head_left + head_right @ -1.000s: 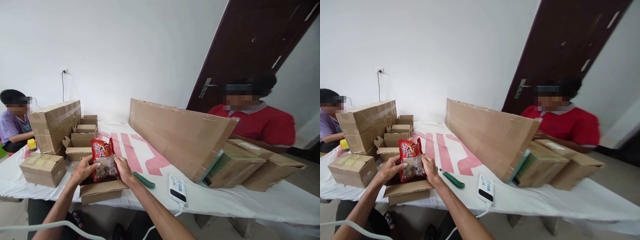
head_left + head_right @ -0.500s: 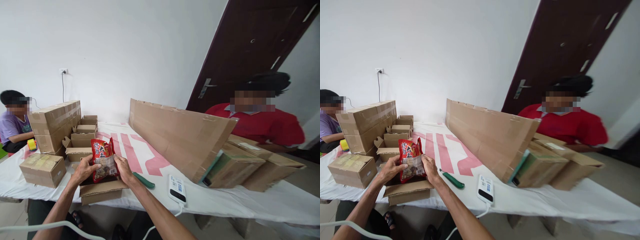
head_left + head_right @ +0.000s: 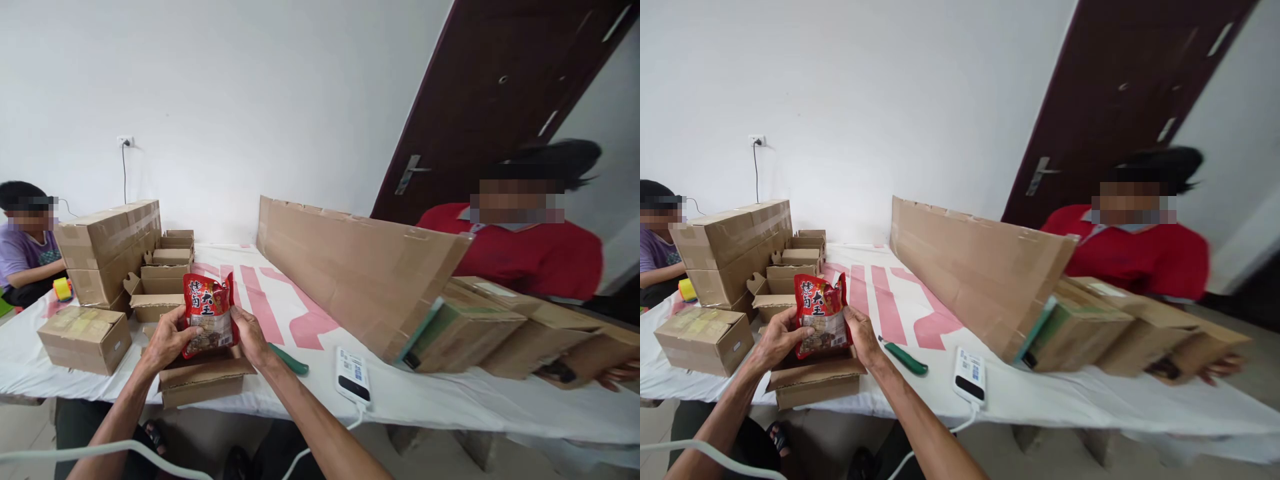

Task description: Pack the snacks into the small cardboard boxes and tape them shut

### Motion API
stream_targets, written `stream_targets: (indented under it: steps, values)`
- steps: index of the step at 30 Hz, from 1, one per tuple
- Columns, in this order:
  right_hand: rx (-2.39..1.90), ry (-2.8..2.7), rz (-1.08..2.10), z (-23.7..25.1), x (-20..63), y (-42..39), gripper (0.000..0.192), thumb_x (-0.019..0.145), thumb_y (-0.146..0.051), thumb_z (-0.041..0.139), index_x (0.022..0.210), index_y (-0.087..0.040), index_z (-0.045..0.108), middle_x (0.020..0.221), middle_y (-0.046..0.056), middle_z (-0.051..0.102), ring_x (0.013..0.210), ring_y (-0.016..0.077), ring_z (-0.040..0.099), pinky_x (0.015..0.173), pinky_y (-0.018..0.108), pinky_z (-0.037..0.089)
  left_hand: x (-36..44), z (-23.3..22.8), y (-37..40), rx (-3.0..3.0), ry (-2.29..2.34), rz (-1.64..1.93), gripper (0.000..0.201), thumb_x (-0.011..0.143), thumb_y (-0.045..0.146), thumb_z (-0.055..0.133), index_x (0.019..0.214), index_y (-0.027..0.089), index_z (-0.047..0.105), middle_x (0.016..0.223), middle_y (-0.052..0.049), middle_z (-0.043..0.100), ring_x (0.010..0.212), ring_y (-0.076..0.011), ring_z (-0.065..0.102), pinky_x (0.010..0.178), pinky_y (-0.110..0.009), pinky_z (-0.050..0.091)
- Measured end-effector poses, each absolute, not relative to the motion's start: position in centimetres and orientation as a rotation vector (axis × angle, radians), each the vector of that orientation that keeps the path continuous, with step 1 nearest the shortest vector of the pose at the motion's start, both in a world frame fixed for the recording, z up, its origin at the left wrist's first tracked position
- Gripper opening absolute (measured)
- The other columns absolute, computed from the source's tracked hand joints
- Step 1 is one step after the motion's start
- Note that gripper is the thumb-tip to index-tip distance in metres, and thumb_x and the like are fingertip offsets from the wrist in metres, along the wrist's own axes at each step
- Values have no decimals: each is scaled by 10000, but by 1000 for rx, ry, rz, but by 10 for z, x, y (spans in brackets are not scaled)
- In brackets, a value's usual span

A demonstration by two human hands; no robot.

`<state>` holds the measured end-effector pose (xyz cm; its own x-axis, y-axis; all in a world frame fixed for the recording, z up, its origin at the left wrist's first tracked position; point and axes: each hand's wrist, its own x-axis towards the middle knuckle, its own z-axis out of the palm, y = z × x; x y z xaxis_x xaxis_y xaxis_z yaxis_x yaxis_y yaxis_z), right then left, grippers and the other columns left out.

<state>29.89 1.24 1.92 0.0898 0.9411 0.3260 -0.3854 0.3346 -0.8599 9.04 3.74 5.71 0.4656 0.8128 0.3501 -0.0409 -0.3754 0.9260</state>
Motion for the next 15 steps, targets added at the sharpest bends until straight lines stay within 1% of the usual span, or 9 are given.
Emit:
stream_targets:
  steps: [5,11,15]
  values:
    - [-650,-1030,1141,21,299,10,524,832,-739,792,932,-226,830,812,72,811,860,285,768,734,379,610,91,60,32,1744,677,1086,466,800,451,892,1160,167,804,1101,-93,837,1024,-297,758,910,-376,627]
    - [-643,-1076,1169,18,304,11,557,819,-761,793,956,-223,830,846,82,819,893,293,774,728,378,614,91,60,29,1747,704,1095,414,797,435,884,1118,183,816,1063,-74,838,992,-293,757,891,-375,627]
    - [-696,-1111,1109,20,304,5,544,833,-764,766,897,-226,818,817,65,808,872,277,763,718,357,599,97,65,24,1763,693,1082,432,786,448,883,1120,184,811,1079,-75,837,989,-292,759,897,-374,621]
